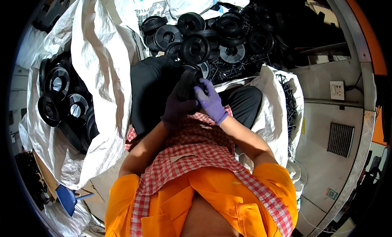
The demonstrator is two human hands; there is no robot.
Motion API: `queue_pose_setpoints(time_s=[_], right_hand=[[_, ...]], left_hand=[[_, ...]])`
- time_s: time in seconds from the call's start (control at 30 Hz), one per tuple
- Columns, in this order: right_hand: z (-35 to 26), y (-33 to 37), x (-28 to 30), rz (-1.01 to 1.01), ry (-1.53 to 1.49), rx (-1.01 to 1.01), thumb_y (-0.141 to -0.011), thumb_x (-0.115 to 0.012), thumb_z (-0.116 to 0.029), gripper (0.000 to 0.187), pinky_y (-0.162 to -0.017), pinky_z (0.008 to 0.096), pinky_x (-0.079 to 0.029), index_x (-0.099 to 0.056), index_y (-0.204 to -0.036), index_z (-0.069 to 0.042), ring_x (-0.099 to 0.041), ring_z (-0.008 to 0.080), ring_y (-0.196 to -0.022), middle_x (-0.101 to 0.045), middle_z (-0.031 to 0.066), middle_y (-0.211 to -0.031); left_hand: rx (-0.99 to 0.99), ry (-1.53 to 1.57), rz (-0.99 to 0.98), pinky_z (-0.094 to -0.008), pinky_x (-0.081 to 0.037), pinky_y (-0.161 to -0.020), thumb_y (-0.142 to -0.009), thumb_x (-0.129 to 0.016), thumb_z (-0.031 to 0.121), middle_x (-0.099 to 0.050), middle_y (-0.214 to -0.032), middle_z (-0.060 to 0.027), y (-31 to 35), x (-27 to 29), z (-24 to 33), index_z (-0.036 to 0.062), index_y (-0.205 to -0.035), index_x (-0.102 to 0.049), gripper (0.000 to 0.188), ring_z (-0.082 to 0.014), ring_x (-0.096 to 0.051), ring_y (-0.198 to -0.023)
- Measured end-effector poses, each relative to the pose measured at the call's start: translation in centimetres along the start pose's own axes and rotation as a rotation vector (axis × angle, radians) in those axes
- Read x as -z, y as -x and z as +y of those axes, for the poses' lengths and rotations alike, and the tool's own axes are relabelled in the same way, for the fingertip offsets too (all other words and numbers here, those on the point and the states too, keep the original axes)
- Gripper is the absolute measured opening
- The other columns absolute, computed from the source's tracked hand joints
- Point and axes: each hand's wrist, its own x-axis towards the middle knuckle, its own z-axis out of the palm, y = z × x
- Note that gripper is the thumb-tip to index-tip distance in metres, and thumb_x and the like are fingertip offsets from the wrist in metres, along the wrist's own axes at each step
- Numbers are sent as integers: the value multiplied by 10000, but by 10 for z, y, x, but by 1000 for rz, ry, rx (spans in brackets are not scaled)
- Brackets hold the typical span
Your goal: The person picks black plastic circular components and black coiled cords from large white storage bags and places them into a container.
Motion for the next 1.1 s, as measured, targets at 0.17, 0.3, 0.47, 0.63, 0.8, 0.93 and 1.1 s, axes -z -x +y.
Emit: queue_pose_setpoints(time_s=[0.17,0.3,0.47,0.63,0.8,0.93,1.1], right_hand=[[-9,20,5,-162,491,593,-715,-680,-143,533,-1024,439,-364,-498,-1201,-21,-400,395,-1229,-439,208,-1294],[-1,2,32,-568,988,1243,-698,-680,-168,448,-1016,541,-339,-569,-1119,-64,-372,444,-1223,-447,173,-1287],[-6,1,22,-215,202,286,-786,-730,-217,563,-882,324,-484,-460,-1249,-45,-558,195,-1058,-565,146,-1157],[-1,-3,20,-141,259,453,-803,-696,-258,599,-914,341,-464,-418,-1274,-14,-551,268,-1092,-530,172,-1209],[-4,-7,29,-149,507,482,-814,-660,-310,591,-828,348,-503,-419,-1271,-24,-607,320,-972,-573,206,-1120],[18,-13,31,-239,-352,-462,-867,-580,-432,614,-591,282,-522,-397,-1281,-17,-639,193,-726,-616,118,-872],[35,-11,28,-193,128,33,-857,-608,-408,640,-786,370,-506,-369,-1325,-45,-605,299,-926,-527,202,-1154]], left_hand=[[294,-41,-96,-325,-489,-835,-799,-629,68,-614,-1096,-63,-8,27,19,52,-1233,-527,446,-188,-596,-947],[352,-102,-274,-323,-495,-816,-819,-616,77,-624,-1029,-61,-20,38,18,26,-1160,-546,352,-187,-604,-920],[52,-5,-69,-304,-466,-867,-772,-695,89,-576,-1145,-76,-14,12,-14,31,-1300,-439,590,-165,-567,-1006],[-148,-634,106,-295,-465,-857,-732,-708,56,-504,-1240,-58,-9,10,-30,58,-1412,-275,806,-129,-525,-1049],[63,-108,26,-289,-491,-783,-727,-701,75,-556,-1133,-52,-14,5,-24,87,-1388,-330,758,-125,-560,-968],[-92,-558,154,-302,-471,-844,-731,-699,94,-574,-1137,-55,-12,2,-40,53,-1392,-339,753,-150,-560,-983],[-51,-271,69,-314,-492,-827,-733,-694,113,-605,-1077,-68,-19,13,-41,36,-1393,-335,755,-180,-599,-909]])
